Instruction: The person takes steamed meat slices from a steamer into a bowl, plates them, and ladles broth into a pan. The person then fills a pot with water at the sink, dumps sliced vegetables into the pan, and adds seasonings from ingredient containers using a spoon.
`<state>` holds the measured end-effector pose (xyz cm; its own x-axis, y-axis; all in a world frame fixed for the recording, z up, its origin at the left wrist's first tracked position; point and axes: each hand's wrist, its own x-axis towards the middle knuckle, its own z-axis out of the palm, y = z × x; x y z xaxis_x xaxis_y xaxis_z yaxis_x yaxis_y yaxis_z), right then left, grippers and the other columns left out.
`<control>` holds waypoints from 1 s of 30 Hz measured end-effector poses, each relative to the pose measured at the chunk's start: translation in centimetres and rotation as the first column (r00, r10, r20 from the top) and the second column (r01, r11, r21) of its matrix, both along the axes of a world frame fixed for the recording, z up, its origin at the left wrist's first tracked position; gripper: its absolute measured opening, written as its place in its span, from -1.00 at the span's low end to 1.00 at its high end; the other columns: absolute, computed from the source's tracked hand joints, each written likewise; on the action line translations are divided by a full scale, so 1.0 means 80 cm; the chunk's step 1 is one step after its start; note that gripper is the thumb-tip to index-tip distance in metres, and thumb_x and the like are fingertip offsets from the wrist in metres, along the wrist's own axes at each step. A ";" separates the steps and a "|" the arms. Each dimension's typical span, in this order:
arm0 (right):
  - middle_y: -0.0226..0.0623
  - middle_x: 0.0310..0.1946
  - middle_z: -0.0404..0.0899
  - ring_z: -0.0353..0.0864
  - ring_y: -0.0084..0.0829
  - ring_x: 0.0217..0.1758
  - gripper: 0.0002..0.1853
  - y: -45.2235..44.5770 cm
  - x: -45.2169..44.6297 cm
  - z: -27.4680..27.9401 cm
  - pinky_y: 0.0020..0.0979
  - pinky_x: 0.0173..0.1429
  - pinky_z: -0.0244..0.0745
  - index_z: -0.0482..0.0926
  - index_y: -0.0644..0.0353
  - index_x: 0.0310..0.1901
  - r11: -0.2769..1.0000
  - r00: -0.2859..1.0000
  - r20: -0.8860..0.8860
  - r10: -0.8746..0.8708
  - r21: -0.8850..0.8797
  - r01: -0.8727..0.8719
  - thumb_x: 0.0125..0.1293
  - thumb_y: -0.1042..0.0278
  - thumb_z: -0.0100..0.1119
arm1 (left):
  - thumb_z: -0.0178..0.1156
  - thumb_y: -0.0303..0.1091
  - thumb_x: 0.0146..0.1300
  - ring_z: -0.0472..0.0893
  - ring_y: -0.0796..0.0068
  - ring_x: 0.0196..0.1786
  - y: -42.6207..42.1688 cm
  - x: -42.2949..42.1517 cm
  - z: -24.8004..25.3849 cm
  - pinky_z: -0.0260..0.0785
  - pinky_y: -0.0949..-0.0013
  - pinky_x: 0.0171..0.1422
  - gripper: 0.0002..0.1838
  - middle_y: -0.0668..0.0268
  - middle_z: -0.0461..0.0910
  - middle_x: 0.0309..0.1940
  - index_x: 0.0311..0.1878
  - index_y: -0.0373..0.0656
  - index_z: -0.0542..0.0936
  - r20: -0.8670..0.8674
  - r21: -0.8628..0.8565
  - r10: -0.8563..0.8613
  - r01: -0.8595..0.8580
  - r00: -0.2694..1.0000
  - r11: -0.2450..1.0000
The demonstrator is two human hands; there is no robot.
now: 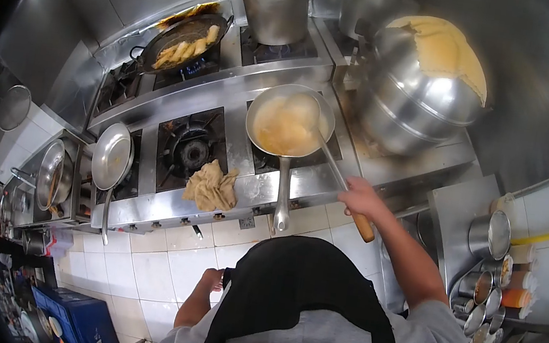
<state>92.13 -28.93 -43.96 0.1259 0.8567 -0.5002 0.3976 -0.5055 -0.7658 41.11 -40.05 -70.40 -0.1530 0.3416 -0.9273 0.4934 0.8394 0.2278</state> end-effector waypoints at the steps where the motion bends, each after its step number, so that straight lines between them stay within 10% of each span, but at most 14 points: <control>1: -0.26 -0.56 0.39 0.46 -0.43 -0.65 -0.83 0.001 0.001 -0.001 -0.35 -0.56 0.41 0.46 0.34 -0.29 0.994 0.963 -0.253 -0.089 -0.077 0.072 0.08 0.49 0.15 | 0.09 -0.02 0.30 0.57 0.33 -0.49 -0.003 -0.002 -0.001 0.49 0.20 -0.40 -0.57 0.15 0.63 -0.35 -0.22 -0.31 0.56 0.000 -0.003 -0.001 0.001 1.000 1.000; 6: -0.31 -0.55 0.36 0.41 -0.47 -0.65 -0.80 -0.017 -0.010 0.034 -0.38 -0.60 0.38 0.47 0.37 -0.24 0.983 0.899 -0.412 -0.146 -0.162 0.086 0.08 0.51 0.15 | 0.08 -0.03 0.31 0.56 0.32 -0.52 0.009 0.006 -0.003 0.49 0.22 -0.43 -0.58 0.17 0.63 -0.37 -0.25 -0.29 0.55 0.030 0.044 0.041 -0.042 0.999 0.998; 8: -0.30 -0.53 0.38 0.42 -0.46 -0.66 -0.79 -0.027 -0.019 0.047 -0.37 -0.60 0.37 0.47 0.38 -0.22 0.987 0.919 -0.376 -0.115 -0.146 0.064 0.08 0.51 0.14 | 0.09 -0.03 0.30 0.57 0.34 -0.55 0.030 0.012 -0.016 0.49 0.23 -0.48 -0.59 0.18 0.63 -0.39 -0.26 -0.28 0.55 0.085 0.222 -0.213 0.190 0.973 0.956; 14: -0.17 -0.47 0.44 0.52 -0.34 -0.53 -0.76 -0.048 -0.034 0.076 -0.32 -0.48 0.43 0.47 0.40 -0.25 0.999 0.999 0.035 0.038 -0.038 -0.037 0.06 0.45 0.15 | 0.19 -0.08 0.26 0.59 0.43 -0.57 0.096 0.077 0.034 0.46 0.36 -0.53 -0.57 0.16 0.64 -0.46 -0.09 -0.32 0.52 0.193 0.396 -0.165 0.077 0.967 0.915; 19: 0.10 -0.36 0.50 0.54 0.02 -0.28 -0.72 -0.060 -0.028 0.076 -0.15 -0.11 0.43 0.46 0.37 -0.21 0.969 0.930 0.366 0.025 0.222 -0.113 0.04 0.40 0.13 | 0.18 -0.11 0.27 0.66 0.21 -0.40 0.164 0.100 0.116 0.47 0.22 -0.25 -0.64 0.09 0.66 -0.42 -0.20 -0.29 0.58 0.002 0.749 -0.341 0.224 0.940 0.624; 22: -0.27 -0.53 0.41 0.43 -0.49 -0.46 -0.73 -0.067 -0.028 0.081 -0.39 -0.31 0.40 0.45 0.35 -0.19 0.961 0.928 0.353 -0.121 0.275 0.021 0.02 0.49 0.09 | 0.17 -0.15 0.26 0.65 0.03 -0.31 0.200 0.109 0.178 0.46 0.13 -0.19 -0.66 0.06 0.66 -0.39 -0.07 -0.23 0.57 -0.142 0.830 -0.284 0.270 0.948 0.487; 27: -0.33 -0.55 0.39 0.41 -0.51 -0.51 -0.72 -0.071 -0.023 0.074 -0.40 -0.40 0.36 0.45 0.34 -0.15 0.905 0.928 0.337 -0.156 0.426 -0.003 0.05 0.50 0.06 | 0.16 -0.20 0.23 0.60 -0.12 -0.04 0.239 0.103 0.167 0.44 0.01 0.02 -0.51 -0.07 0.63 -0.12 0.21 -0.15 0.40 -0.413 0.846 -0.129 0.433 0.901 0.311; 30: -0.27 -0.57 0.42 0.48 -0.45 -0.56 -0.73 -0.064 -0.026 0.100 -0.39 -0.46 0.38 0.47 0.33 -0.13 0.931 0.987 0.079 -0.142 0.348 0.106 0.09 0.50 0.08 | 0.16 -0.19 0.23 0.57 -0.14 0.04 0.256 0.105 0.155 0.42 -0.01 0.08 -0.49 -0.09 0.59 -0.01 0.22 -0.15 0.39 -0.417 0.798 -0.123 0.427 0.901 0.425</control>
<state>90.02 -34.04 -35.93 0.2771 0.9476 -0.1590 0.4328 -0.2708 -0.8598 49.54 -19.60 -58.00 -0.0652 0.9956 -0.0668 0.8210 0.0916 0.5635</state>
